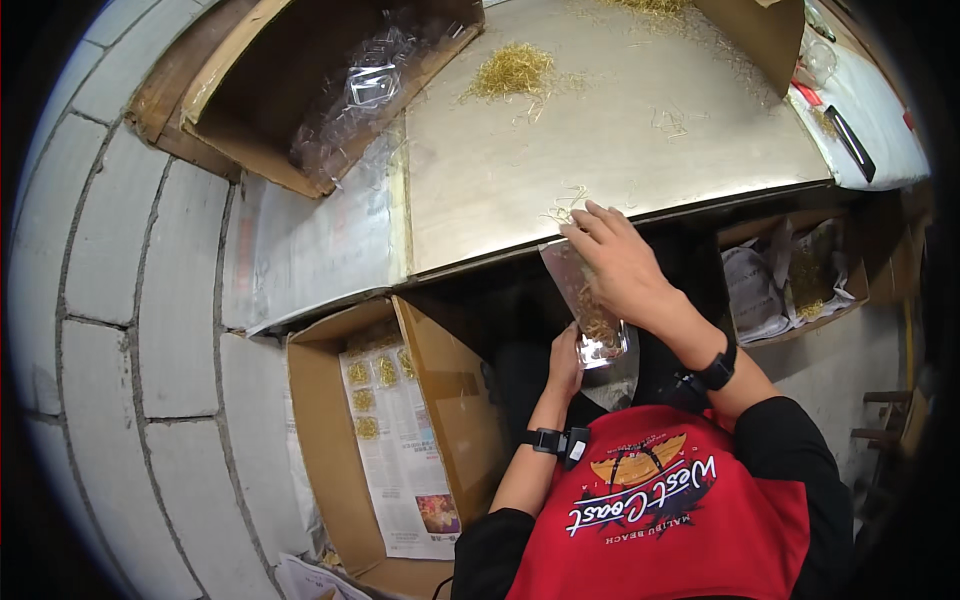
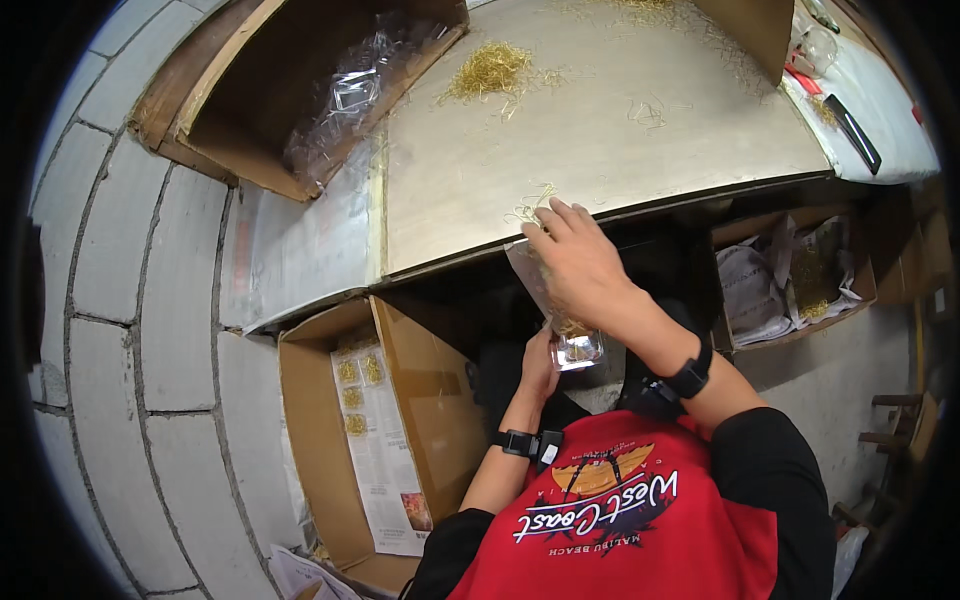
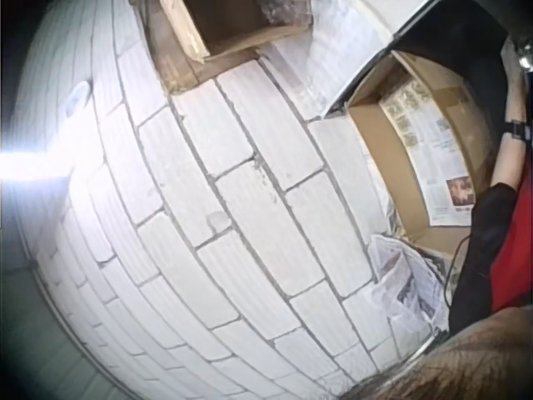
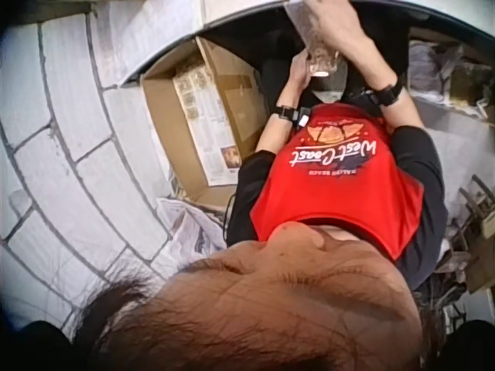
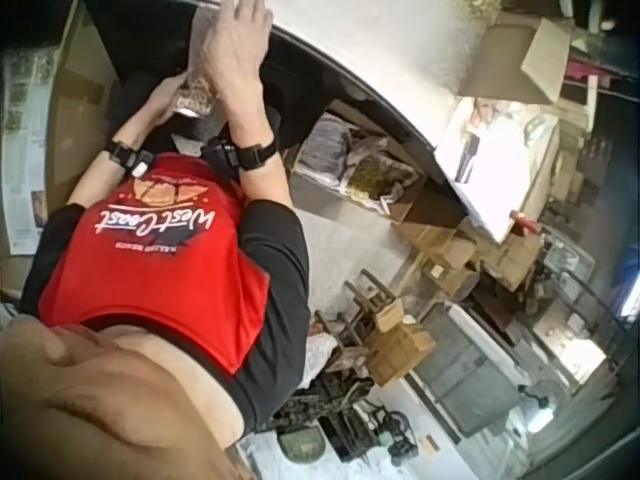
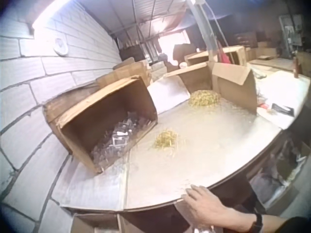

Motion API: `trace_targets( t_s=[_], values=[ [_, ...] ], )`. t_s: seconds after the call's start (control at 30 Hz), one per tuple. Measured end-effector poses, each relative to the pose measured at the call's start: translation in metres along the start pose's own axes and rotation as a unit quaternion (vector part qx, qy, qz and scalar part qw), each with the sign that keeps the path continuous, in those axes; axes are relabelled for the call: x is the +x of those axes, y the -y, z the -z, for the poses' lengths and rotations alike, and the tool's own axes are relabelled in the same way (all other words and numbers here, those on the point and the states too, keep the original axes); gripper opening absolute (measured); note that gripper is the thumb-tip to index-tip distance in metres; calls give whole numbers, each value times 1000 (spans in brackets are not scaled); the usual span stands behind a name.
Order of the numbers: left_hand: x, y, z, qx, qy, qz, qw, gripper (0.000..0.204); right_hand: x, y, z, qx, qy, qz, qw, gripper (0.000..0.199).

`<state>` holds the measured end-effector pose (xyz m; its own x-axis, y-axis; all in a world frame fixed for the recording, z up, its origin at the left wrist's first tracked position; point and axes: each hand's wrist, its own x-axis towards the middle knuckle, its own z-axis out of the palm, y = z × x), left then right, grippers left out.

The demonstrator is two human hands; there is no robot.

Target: The person scoops loose yellow noodles from a table into small clear plastic bags. They then place the filled bags into a cardboard box lined with newspaper. The process is repeated continuously throughout the video.

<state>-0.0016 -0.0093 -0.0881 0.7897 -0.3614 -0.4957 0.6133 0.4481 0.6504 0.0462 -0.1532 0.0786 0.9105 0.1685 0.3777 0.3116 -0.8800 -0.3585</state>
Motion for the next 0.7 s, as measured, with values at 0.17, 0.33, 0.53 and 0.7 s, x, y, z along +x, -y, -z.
trace_targets(
  t_s=[0.17,0.33,0.53,0.7],
  values=[
    [-6,1,6,39,29,32,998,40,-41,-14,23,127,10,-2,992,41],
    [-6,4,7,-3,12,-3,1000,36,-74,-30,19,200,48,-25,978,40],
    [-7,12,19,-10,28,13,999,39,-99,-25,-12,311,95,-32,945,48],
    [-14,5,-2,5,5,21,1000,43,-107,-15,-36,237,219,25,946,39]
  ],
)
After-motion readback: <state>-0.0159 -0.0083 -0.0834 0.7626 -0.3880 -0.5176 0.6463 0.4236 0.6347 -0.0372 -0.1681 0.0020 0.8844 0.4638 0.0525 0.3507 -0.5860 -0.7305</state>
